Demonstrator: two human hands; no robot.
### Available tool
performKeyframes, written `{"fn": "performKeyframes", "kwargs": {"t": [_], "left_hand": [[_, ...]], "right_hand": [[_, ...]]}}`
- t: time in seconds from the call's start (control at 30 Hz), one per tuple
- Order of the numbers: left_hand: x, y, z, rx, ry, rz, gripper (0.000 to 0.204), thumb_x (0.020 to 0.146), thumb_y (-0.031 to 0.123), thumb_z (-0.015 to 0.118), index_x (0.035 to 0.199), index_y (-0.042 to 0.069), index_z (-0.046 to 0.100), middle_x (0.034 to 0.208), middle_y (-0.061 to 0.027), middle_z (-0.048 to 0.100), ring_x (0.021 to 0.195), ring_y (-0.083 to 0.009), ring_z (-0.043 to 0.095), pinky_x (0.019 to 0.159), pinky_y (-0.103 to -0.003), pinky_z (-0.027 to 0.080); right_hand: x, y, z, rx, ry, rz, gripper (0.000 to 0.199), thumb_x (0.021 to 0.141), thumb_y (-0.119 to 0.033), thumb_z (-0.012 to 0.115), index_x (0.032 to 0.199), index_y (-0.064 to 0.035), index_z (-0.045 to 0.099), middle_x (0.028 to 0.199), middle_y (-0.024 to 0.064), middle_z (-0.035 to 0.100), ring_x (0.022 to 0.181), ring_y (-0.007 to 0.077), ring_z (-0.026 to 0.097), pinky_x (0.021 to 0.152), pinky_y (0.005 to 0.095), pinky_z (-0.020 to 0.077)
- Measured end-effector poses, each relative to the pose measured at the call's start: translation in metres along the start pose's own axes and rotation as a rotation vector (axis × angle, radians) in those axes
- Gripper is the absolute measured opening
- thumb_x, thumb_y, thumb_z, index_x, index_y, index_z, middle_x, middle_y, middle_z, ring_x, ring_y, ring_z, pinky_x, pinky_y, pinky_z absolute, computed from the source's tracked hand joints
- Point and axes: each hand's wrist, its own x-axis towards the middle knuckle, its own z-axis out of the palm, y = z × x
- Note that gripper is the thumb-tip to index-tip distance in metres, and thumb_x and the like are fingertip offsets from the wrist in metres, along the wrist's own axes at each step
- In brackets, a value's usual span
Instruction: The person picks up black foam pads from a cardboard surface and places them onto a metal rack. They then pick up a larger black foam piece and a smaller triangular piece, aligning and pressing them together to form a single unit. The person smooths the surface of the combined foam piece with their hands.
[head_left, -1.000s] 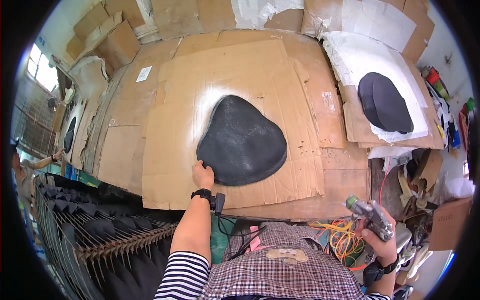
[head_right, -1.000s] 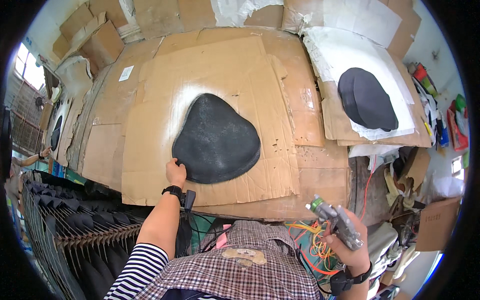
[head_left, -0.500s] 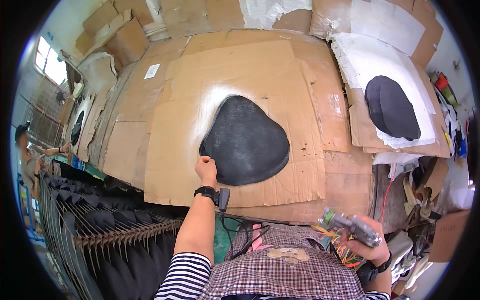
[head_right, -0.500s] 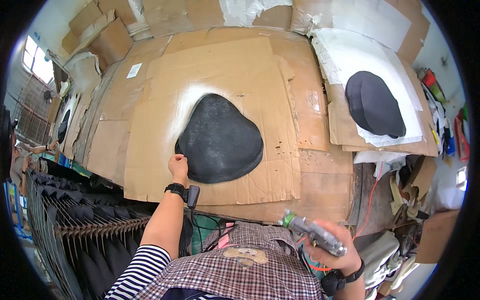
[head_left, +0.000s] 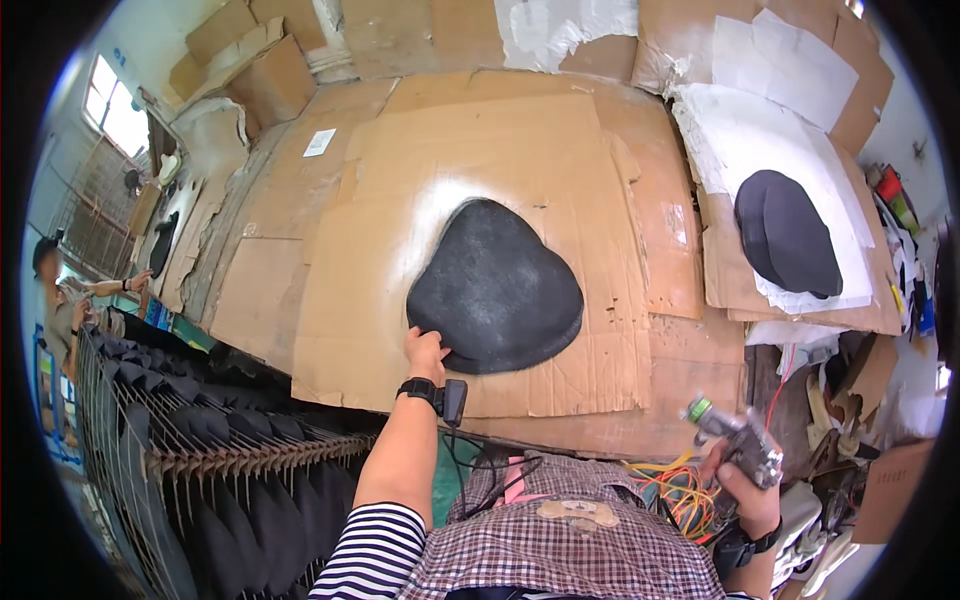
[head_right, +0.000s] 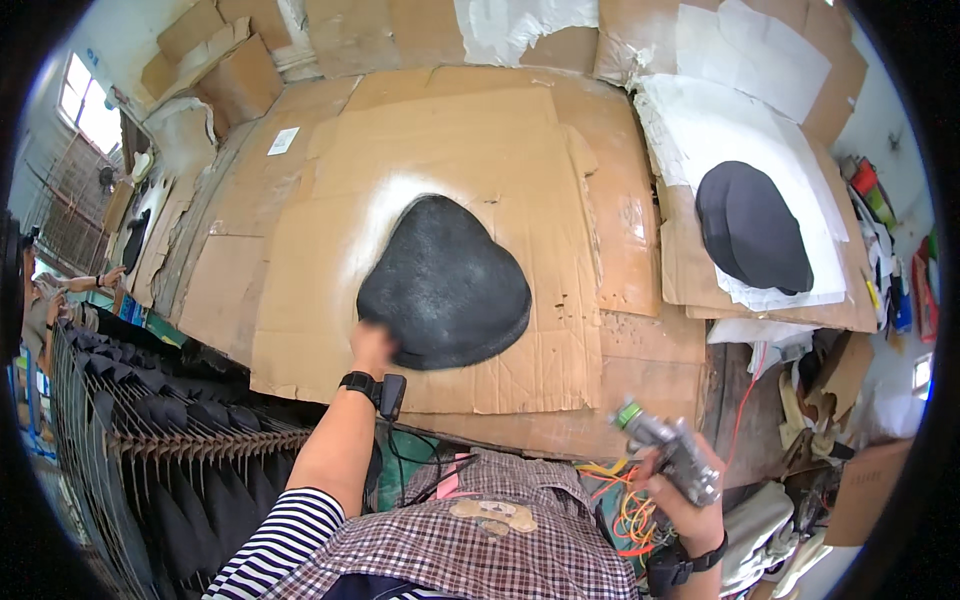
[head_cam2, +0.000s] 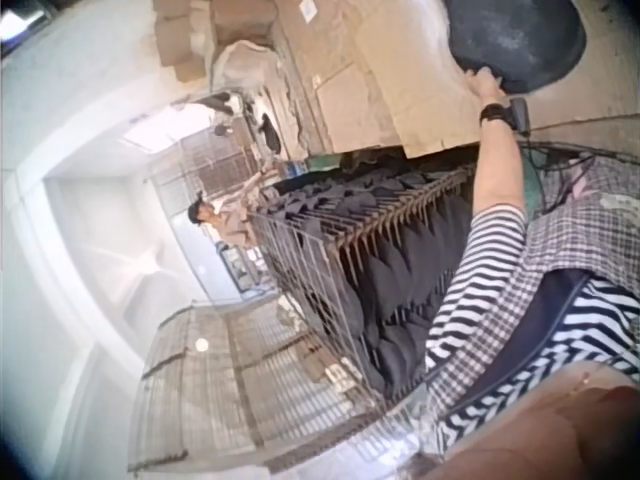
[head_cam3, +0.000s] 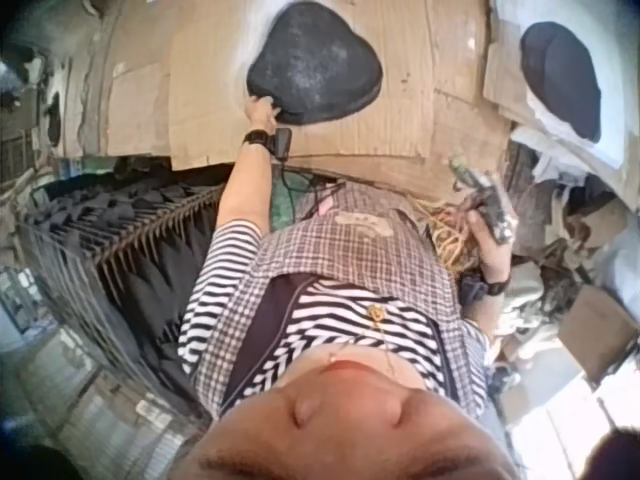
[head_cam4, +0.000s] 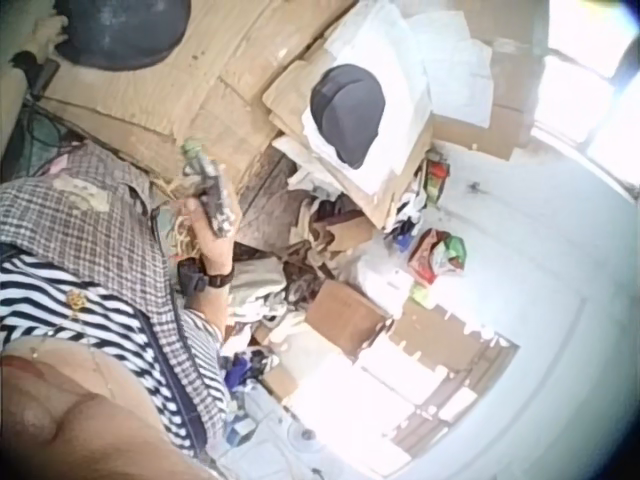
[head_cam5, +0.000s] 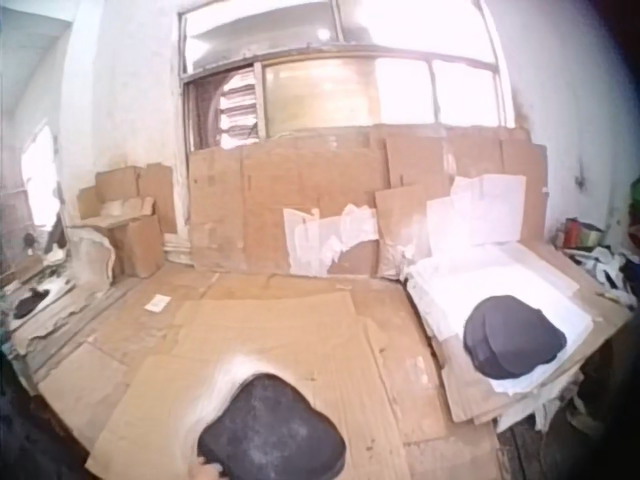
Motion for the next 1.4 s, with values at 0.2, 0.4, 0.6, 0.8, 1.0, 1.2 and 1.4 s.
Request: {"fn": "performKeyframes", "kwargs": {"t": [0.2,0.4,0.6,0.8,1.0,1.2,1.4], "left_hand": [[-0.047,0.065,0.043,-0.255,-0.199,0.053,0.054,0.084,-0.011,0.051,0.132,0.011,0.039,0.101,-0.0096,0.058,0.088,-0.0247,0.062,0.077,-0.046,0.059],[-0.072,0.189,0.116,-0.446,-0.53,0.269,0.041,0.086,-0.011,0.055,0.118,0.01,0.041,0.097,-0.0093,0.056,0.087,-0.0245,0.062,0.086,-0.05,0.057],[-0.1,0.309,0.146,-0.672,-0.729,0.465,0.023,0.085,-0.011,0.057,0.101,0.005,0.052,0.091,-0.0103,0.063,0.089,-0.0256,0.064,0.088,-0.045,0.057],[-0.168,0.377,0.089,-0.748,-0.867,0.61,0.017,0.084,-0.011,0.057,0.099,-0.003,0.057,0.1,-0.0156,0.066,0.095,-0.0296,0.066,0.089,-0.041,0.057],[-0.268,0.405,0.01,-0.818,-0.647,0.679,0.015,0.084,-0.01,0.058,0.097,-0.002,0.056,0.096,-0.0138,0.065,0.09,-0.0274,0.065,0.085,-0.038,0.057],[-0.436,0.439,-0.147,-0.821,-0.353,1.097,0.015,0.086,-0.01,0.058,0.099,-0.002,0.058,0.097,-0.0153,0.067,0.088,-0.0252,0.066,0.086,-0.036,0.057],[-0.594,0.352,-0.287,-0.695,0.227,1.439,0.024,0.089,-0.008,0.058,0.111,0.001,0.056,0.104,-0.0117,0.066,0.098,-0.0227,0.064,0.091,-0.032,0.053]], "right_hand": [[0.003,0.006,-0.004,0.047,0.137,-0.041,0.071,0.082,-0.015,0.076,0.143,0.0006,0.042,0.089,0.0103,0.063,0.078,0.0185,0.064,0.073,0.0318,0.0533],[0.012,0.02,0.012,0.081,0.065,0.014,0.058,0.079,-0.016,0.081,0.125,0.0055,0.053,0.088,0.0101,0.066,0.08,0.0193,0.066,0.077,0.0328,0.0538],[0.03,0.039,0.007,0.037,-0.101,0.07,0.055,0.078,-0.007,0.077,0.127,0.0029,0.054,0.09,0.0099,0.068,0.084,0.0182,0.067,0.077,0.032,0.0531],[0.054,0.042,0.018,0.036,-0.275,0.091,0.054,0.078,-0.004,0.075,0.127,0.0046,0.055,0.092,0.0103,0.068,0.084,0.0185,0.066,0.079,0.0327,0.0539],[0.072,0.003,0.019,-0.078,-0.559,0.036,0.047,0.094,-0.019,0.068,0.136,-0.005,0.053,0.098,0.0048,0.063,0.087,0.0142,0.057,0.082,0.0316,0.0477],[0.098,-0.055,0.027,-0.41,-0.827,0.32,0.031,0.095,-0.018,0.064,0.125,-0.0135,0.057,0.092,-0.0026,0.064,0.042,0.0023,0.039,0.036,0.0181,0.0268],[0.125,-0.083,0.071,-0.521,-1.095,0.359,0.028,0.095,-0.015,0.066,0.121,-0.0111,0.059,0.098,-0.0011,0.064,0.054,0.0043,0.049,0.046,0.0183,0.038]]}}
